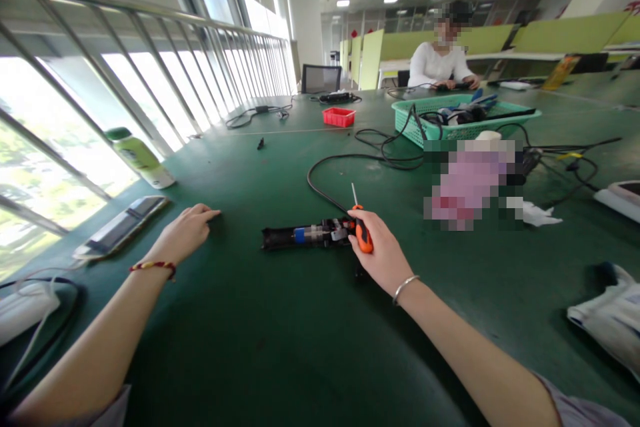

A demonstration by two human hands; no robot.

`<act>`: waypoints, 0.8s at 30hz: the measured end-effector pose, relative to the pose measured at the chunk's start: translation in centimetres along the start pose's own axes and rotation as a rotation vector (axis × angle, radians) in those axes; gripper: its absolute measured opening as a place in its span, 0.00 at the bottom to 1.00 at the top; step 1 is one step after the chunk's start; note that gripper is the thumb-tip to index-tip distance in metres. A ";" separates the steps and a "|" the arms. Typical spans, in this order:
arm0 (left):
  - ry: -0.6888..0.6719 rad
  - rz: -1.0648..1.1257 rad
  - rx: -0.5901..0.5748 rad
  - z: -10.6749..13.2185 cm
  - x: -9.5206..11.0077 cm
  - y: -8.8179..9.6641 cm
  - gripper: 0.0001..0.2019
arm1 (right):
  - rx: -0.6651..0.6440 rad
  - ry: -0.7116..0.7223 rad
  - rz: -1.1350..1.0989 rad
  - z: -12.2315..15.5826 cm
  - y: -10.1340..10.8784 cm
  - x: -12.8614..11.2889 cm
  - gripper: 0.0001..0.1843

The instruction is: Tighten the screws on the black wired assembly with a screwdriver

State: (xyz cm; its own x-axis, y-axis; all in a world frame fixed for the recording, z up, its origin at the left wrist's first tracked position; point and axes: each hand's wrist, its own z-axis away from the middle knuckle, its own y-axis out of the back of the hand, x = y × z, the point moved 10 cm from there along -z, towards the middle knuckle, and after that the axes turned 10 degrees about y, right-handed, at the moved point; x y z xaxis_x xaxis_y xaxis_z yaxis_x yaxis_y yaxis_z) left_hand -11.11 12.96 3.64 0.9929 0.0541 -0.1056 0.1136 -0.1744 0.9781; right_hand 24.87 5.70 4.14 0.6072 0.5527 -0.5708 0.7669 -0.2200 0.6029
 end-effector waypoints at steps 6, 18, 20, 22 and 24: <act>0.087 0.021 -0.062 0.2 -0.5 0.8 0.21 | -0.043 -0.050 -0.007 0.2 -0.5 0.5 0.22; 0.088 0.120 -0.096 1.9 3.2 1.7 0.09 | -0.063 -0.016 0.090 -0.5 -0.6 1.1 0.24; 0.072 0.124 -0.112 2.1 4.0 1.9 0.09 | -0.065 -0.009 0.108 -0.5 -0.6 1.1 0.24; 0.079 0.118 -0.139 2.5 4.4 2.1 0.08 | -0.064 -0.004 0.126 -0.6 -0.6 1.1 0.22; 0.113 0.087 -0.190 3.0 4.5 2.2 0.08 | -0.058 -0.006 0.147 -0.6 -0.6 1.1 0.21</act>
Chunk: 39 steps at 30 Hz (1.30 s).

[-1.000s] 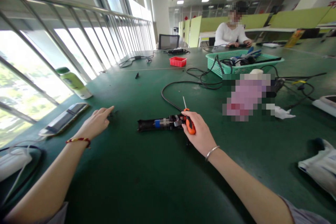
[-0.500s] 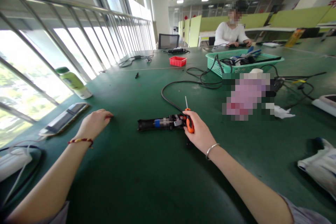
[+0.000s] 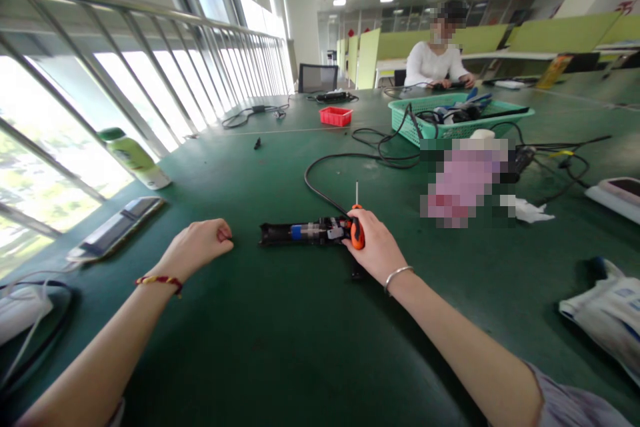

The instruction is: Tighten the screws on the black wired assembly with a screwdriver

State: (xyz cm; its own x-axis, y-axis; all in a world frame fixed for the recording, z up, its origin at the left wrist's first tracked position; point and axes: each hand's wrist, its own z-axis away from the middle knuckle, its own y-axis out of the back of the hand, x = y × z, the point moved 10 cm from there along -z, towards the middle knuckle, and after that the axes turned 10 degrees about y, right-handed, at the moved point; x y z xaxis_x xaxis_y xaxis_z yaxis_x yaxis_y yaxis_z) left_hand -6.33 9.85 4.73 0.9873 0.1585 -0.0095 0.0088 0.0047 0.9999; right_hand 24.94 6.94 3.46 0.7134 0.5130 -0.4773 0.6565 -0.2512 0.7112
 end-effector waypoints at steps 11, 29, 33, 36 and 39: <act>-0.170 0.060 0.079 4.4 7.2 1.1 0.09 | -0.013 -0.076 0.294 0.0 -0.6 -2.0 0.14; -0.544 0.570 0.443 8.1 11.4 3.4 0.07 | -0.142 0.123 -0.172 1.5 -1.5 -7.1 0.11; -0.567 0.479 0.521 8.2 11.7 3.6 0.08 | -0.122 0.110 -0.173 1.5 -1.3 -7.0 0.11; -0.597 0.422 0.551 8.3 12.2 3.5 0.09 | -0.123 0.115 -0.177 1.5 -1.3 -7.0 0.11; -0.639 0.353 0.582 8.6 12.7 3.3 0.09 | -0.130 0.111 -0.179 1.4 -1.4 -7.0 0.11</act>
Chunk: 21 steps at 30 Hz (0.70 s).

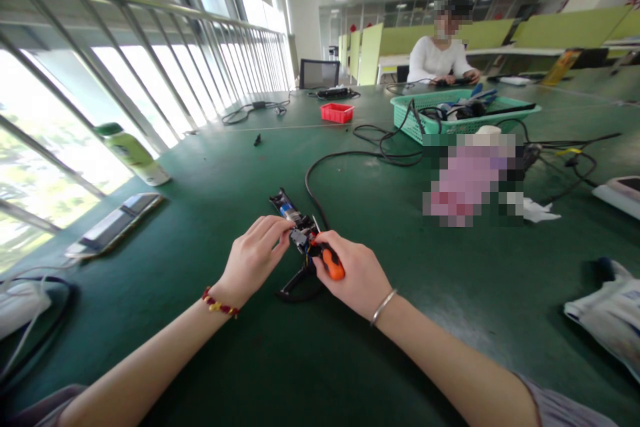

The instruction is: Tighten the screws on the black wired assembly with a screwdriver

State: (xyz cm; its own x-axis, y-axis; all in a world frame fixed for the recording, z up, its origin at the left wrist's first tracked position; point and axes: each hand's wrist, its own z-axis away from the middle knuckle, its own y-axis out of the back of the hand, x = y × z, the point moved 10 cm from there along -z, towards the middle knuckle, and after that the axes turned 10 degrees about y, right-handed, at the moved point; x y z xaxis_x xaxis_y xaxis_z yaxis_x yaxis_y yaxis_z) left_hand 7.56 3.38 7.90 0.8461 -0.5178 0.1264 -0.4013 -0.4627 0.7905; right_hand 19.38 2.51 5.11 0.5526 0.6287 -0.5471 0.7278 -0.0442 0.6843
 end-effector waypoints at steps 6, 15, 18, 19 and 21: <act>-0.075 -0.044 -0.002 0.3 0.7 -0.2 0.08 | -0.011 -0.004 -0.005 0.0 -0.1 0.1 0.11; -0.210 -0.174 -0.027 0.4 2.3 0.0 0.11 | 0.001 0.012 -0.003 -0.1 0.0 -0.1 0.11; -0.261 -0.198 -0.011 0.5 2.9 0.1 0.13 | -0.005 0.009 -0.003 -0.1 -0.1 0.1 0.11; -0.276 -0.202 -0.005 0.6 3.1 0.2 0.13 | -0.007 0.008 -0.005 -0.1 -0.1 0.1 0.12; -0.286 -0.206 0.003 0.5 3.2 0.3 0.14 | -0.011 0.008 -0.012 -0.1 -0.2 0.2 0.12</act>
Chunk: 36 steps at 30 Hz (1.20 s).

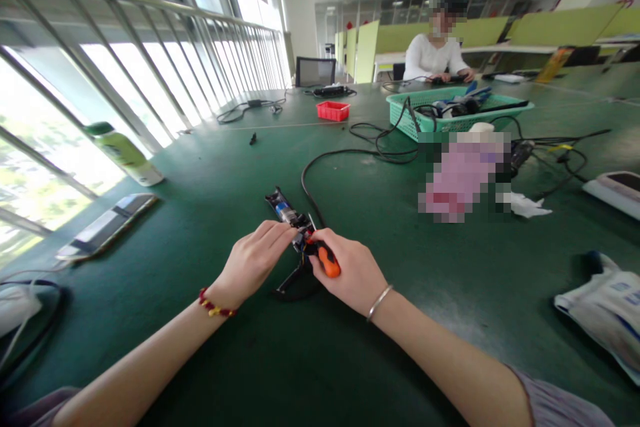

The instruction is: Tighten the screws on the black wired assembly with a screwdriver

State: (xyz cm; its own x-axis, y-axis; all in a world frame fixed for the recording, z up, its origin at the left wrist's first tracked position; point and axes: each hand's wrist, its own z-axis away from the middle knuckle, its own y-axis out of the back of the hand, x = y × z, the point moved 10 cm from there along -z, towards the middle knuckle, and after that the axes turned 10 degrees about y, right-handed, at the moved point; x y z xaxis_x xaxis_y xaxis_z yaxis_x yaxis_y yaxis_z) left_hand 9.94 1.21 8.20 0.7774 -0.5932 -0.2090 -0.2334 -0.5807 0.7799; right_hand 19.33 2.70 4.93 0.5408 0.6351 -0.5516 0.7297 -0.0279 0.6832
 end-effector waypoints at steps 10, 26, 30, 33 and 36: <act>0.091 0.217 0.001 0.5 -1.4 -0.5 0.10 | -0.017 -0.002 -0.012 0.1 0.1 0.1 0.12; 0.394 0.762 0.029 1.5 -3.1 -1.0 0.08 | -0.040 -0.023 -0.089 0.2 -0.1 1.0 0.14; 0.358 0.700 0.020 1.5 -2.8 -1.5 0.08 | -0.051 -0.010 -0.092 0.2 -0.3 1.1 0.14; 0.381 0.660 0.017 1.6 -3.0 -1.6 0.08 | -0.053 -0.005 -0.085 0.2 -0.3 1.0 0.15; 0.398 0.625 0.017 1.7 -3.2 -1.6 0.08 | -0.056 -0.006 -0.082 0.2 -0.3 1.0 0.15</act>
State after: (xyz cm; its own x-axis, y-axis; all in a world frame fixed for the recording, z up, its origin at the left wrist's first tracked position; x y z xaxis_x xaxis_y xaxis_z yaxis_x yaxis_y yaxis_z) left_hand 6.81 3.13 6.58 0.6485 -0.5710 0.5033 -0.7086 -0.2114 0.6732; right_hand 19.74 3.18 4.06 0.4825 0.6288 -0.6097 0.7475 0.0673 0.6609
